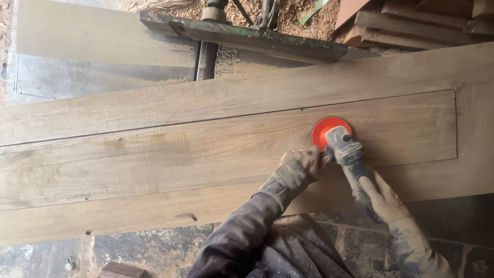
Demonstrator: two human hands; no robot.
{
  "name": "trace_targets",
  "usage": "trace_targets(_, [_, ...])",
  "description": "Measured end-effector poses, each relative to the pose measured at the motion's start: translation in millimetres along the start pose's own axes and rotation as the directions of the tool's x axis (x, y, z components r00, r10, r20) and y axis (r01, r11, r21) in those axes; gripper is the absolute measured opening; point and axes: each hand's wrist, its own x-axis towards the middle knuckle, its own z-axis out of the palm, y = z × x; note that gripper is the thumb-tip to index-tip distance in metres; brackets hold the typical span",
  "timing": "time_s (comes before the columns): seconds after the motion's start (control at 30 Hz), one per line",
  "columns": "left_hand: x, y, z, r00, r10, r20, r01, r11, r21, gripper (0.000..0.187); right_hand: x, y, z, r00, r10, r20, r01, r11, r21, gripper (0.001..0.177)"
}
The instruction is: The person uses an angle grinder with a sanding disc to smooth the surface of a large wooden board. The person moves the tool across the board in a systematic manner, covering different sections of the surface.
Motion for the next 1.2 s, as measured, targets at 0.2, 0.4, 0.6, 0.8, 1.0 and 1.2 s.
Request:
trace_targets(0.2, [-84.1,-44.9,-29.8,1.0,0.008,0.006,-0.008,1.0,0.018,0.024,-4.8,-24.9,70.2,0.997,-0.019,0.069,0.038,0.958,-0.284,0.086])
trace_targets(0.4, [-148.6,-74.1,-32.2,0.757,-0.542,0.366,0.583,0.812,-0.003,0.037,-18.8,-83.4,128.1,0.939,-0.214,0.271,0.301,0.892,-0.338,0.075])
trace_targets(0.6, [-120.1,-43.4,-4.7,0.826,-0.473,0.306,0.536,0.828,-0.165,0.049,-13.8,-78.6,85.6,0.973,-0.045,0.226,0.125,0.928,-0.352,0.078])
trace_targets(0.8, [-73.3,-15.3,19.0,0.88,-0.421,0.22,0.463,0.863,-0.202,0.046,2.3,-37.4,39.5,0.985,-0.111,0.13,0.154,0.909,-0.388,0.08])
trace_targets(1.0, [-47.9,-1.5,28.3,0.899,-0.397,0.182,0.43,0.877,-0.213,0.045,13.4,-19.4,13.0,0.979,-0.181,0.089,0.202,0.905,-0.376,0.08])
trace_targets(1.2, [-15.1,-0.5,28.7,0.973,-0.231,0.023,0.232,0.966,-0.114,0.039,31.6,-13.2,-10.2,0.998,-0.054,0.04,0.063,0.953,-0.297,0.084])
